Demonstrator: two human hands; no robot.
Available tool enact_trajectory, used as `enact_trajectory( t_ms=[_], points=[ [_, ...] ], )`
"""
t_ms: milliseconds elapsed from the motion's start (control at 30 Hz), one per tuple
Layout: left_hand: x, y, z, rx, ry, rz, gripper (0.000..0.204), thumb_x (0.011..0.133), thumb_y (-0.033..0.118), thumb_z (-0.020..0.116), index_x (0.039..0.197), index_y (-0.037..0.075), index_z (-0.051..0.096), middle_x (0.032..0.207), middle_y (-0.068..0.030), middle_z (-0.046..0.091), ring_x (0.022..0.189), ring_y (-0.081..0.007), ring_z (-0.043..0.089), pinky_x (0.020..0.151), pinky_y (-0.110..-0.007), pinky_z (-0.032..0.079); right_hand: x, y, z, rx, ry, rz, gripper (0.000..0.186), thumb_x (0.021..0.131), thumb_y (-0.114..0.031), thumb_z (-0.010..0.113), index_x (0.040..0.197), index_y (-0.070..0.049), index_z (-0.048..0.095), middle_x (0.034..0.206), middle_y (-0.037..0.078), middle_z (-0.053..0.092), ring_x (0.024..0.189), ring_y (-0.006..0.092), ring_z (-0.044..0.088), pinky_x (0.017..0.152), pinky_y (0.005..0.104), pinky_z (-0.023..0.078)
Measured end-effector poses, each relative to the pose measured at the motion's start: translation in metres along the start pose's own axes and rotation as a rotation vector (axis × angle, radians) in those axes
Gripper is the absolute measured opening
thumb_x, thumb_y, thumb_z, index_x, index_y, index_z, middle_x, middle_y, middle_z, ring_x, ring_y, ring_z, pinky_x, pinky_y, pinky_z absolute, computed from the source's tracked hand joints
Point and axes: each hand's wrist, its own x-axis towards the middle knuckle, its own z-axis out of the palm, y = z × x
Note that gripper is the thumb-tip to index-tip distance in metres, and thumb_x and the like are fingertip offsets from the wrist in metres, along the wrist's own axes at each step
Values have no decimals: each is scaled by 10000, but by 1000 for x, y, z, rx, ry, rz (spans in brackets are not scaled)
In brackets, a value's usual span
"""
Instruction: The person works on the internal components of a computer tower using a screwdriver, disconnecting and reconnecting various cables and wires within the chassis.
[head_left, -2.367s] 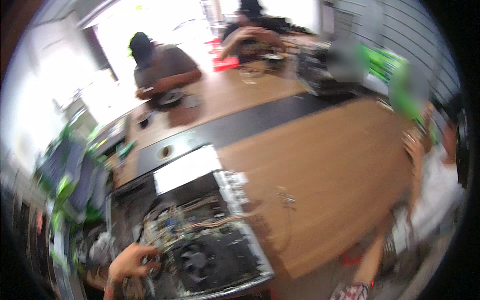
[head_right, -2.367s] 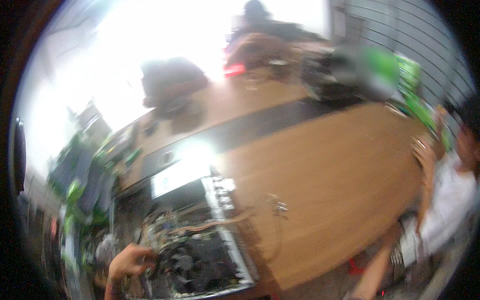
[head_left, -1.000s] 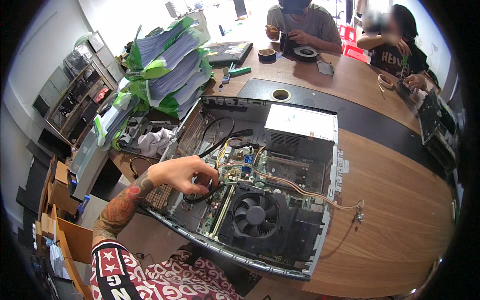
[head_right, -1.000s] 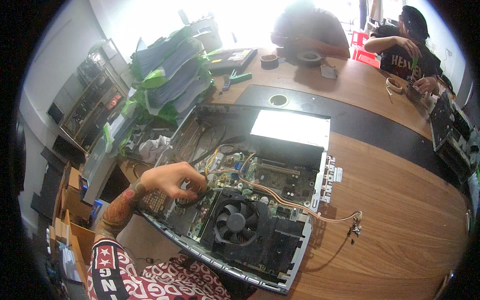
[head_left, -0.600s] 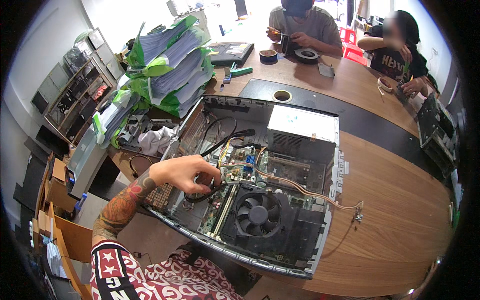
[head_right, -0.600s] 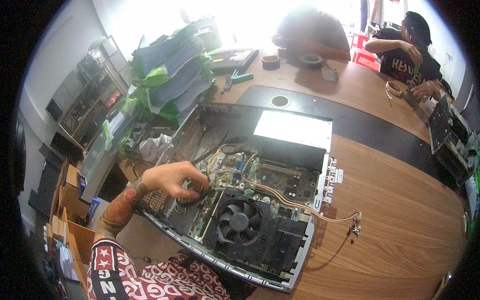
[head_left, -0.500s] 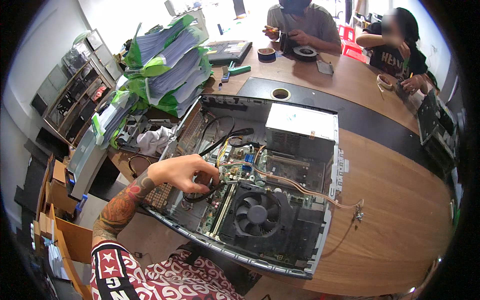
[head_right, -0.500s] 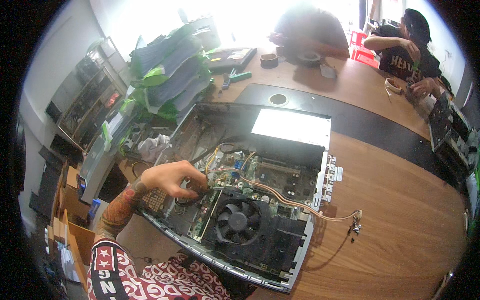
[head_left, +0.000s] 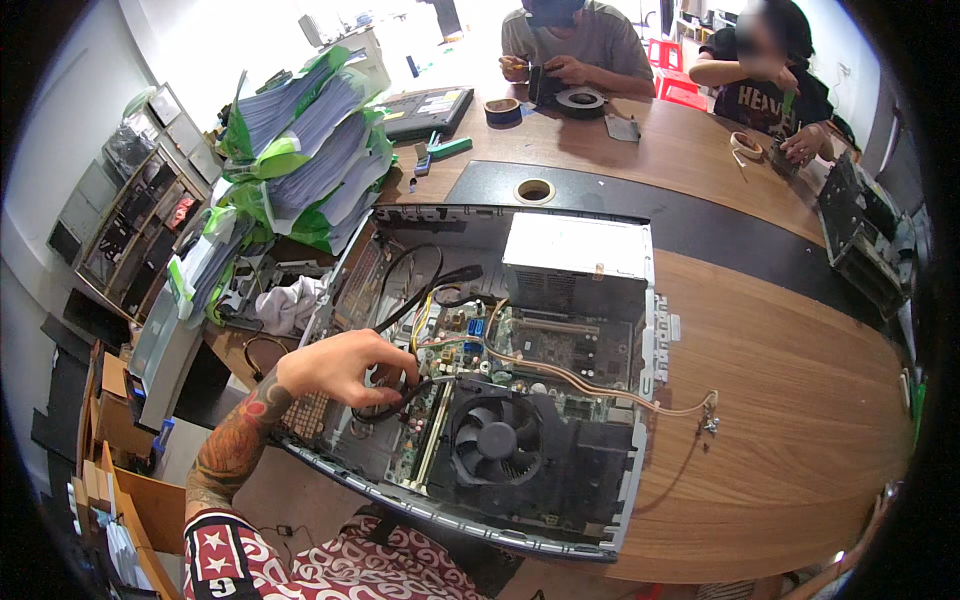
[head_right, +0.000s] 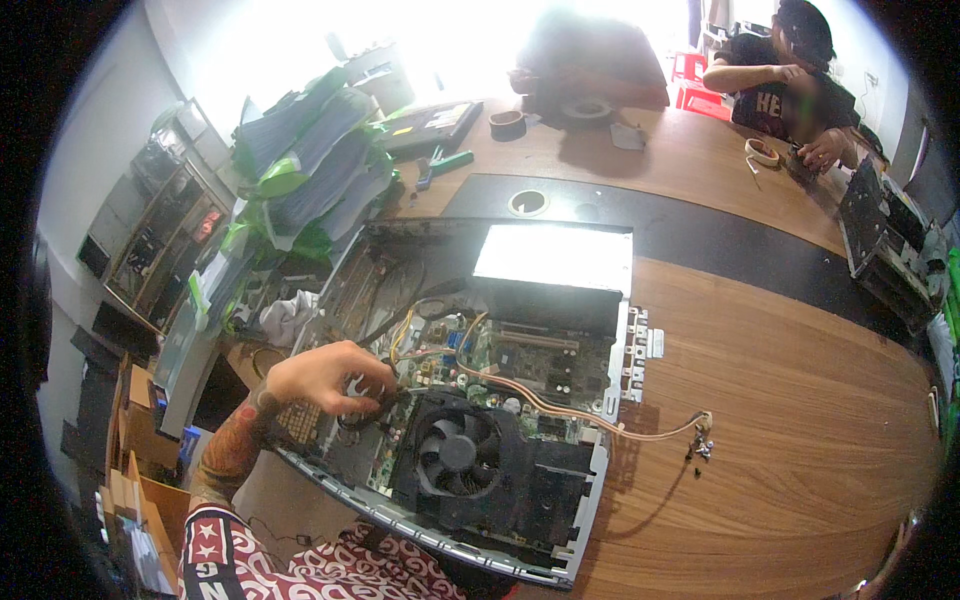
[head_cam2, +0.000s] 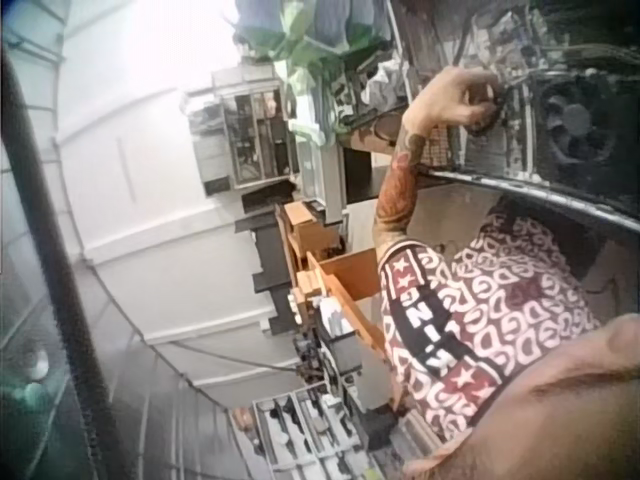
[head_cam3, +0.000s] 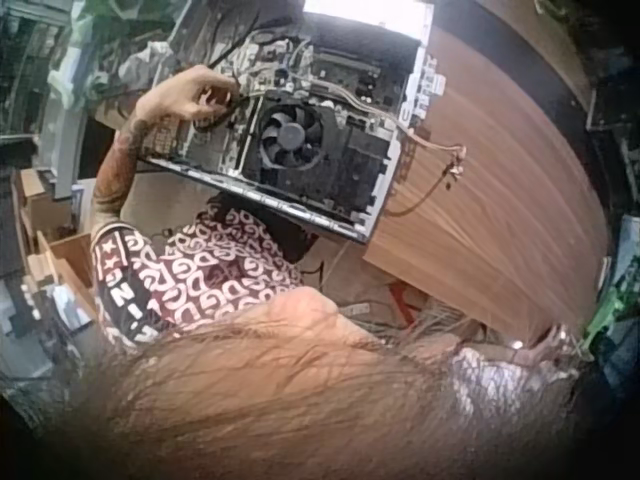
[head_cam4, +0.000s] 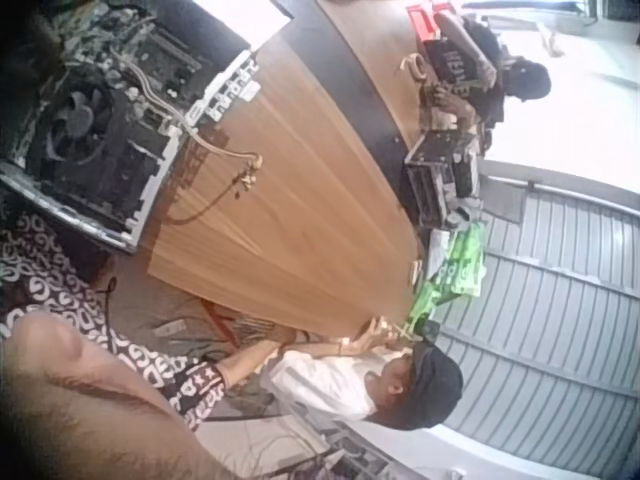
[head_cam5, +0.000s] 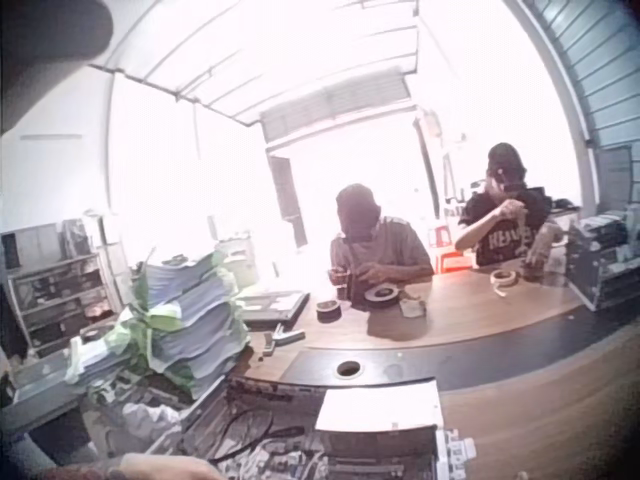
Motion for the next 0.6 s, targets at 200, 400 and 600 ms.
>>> enact_trajectory(
  t_ms=[200, 400, 600],
  points=[
    [-7, -4, 1, -3, -14, -11, 238, 790, 154, 712, 979, 12, 676, 763, -117, 647, 704, -259, 630, 681, -380, 495, -4, -7, 2, 7, -5, -2, 291, 1008, -228, 553, 1218, -35, 608, 944, 58, 628, 747, 113, 474, 641, 263, 388],
    [-5, -2, 0, 2, 7, 25, 256, 801, 190, 700, 1027, 72, 677, 730, -108, 674, 699, -289, 668, 668, -411, 495, -5, -8, -6, 30, 1, 3, 273, 1015, -220, 552, 1208, -37, 612, 930, 44, 624, 725, 90, 460, 623, 243, 378],
    [-9, -5, 0, 151, -29, 10, 335, 796, 178, 691, 1116, 98, 633, 755, -108, 650, 774, -346, 650, 695, -455, 490, -15, -24, -12, 135, 2, 20, 256, 1023, -212, 551, 1199, -38, 616, 916, 30, 620, 704, 68, 446, 606, 222, 368]
  ],
)
